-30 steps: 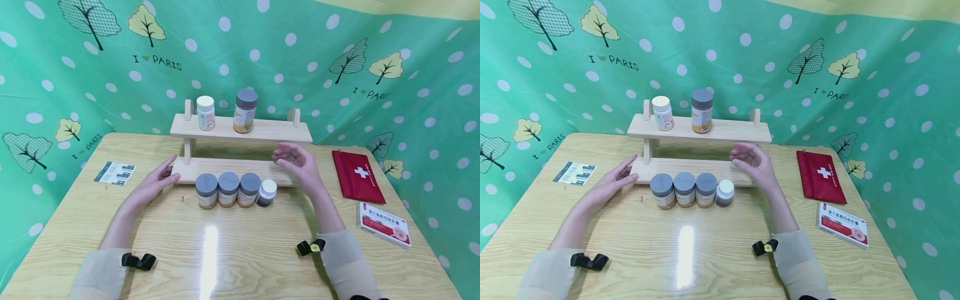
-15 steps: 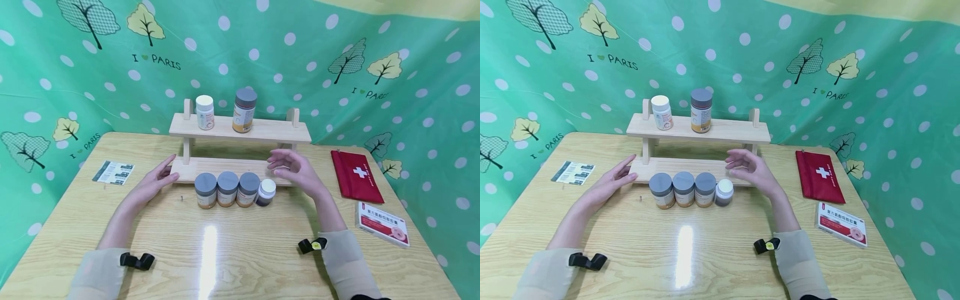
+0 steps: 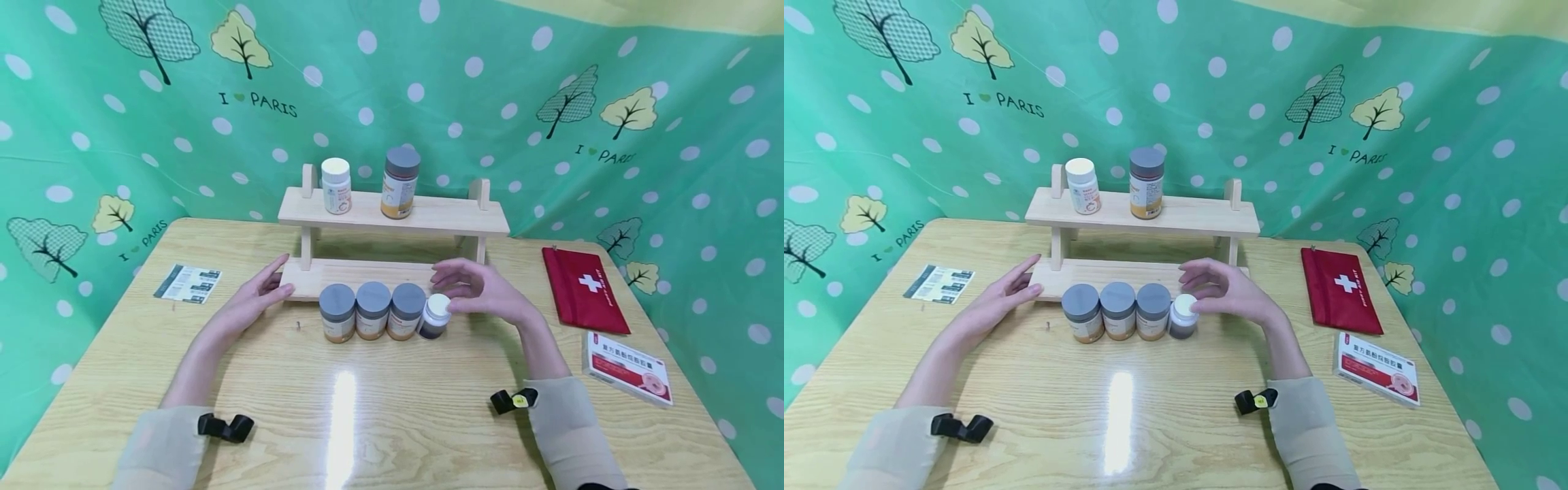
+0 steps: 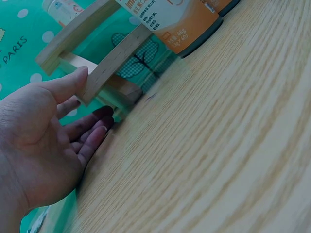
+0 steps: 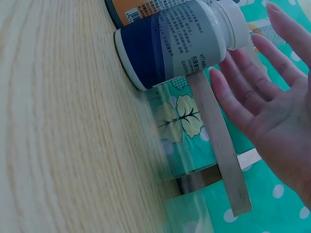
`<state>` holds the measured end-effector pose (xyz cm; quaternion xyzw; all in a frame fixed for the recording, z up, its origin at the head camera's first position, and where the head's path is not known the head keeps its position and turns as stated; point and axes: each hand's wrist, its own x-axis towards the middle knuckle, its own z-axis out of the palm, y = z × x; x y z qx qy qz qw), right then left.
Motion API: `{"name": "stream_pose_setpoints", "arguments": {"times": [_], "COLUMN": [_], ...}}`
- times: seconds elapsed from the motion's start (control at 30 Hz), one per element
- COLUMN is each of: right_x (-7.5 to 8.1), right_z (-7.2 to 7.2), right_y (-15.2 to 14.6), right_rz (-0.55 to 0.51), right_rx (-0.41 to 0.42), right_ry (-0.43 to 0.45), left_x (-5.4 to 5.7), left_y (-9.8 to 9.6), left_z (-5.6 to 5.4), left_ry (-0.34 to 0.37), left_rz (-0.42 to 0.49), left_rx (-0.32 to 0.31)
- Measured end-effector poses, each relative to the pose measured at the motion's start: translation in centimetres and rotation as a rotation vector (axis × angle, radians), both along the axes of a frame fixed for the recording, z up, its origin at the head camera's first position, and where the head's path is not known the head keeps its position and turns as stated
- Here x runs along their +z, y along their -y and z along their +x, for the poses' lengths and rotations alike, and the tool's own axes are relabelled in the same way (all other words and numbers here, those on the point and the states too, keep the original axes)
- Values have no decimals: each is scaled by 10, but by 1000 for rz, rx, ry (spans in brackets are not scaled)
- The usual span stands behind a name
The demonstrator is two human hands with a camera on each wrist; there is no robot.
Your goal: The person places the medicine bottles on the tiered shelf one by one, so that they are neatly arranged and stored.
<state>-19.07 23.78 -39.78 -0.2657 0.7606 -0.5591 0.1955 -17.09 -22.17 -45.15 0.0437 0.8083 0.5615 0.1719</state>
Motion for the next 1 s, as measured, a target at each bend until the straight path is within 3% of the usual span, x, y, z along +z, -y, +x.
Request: {"name": "stream_pose_setpoints", "arguments": {"times": [0.47, 1.0], "right_x": [-4, -6], "right_z": [-1, 0], "right_y": [2, 7], "right_rz": [154, 194], "right_rx": [79, 55], "right_ry": [-23, -53], "left_x": [1, 1], "left_y": [0, 0], "left_z": [0, 0], "left_ry": [5, 5], "left_rz": [-9, -14], "left_rx": [-5, -1]}}
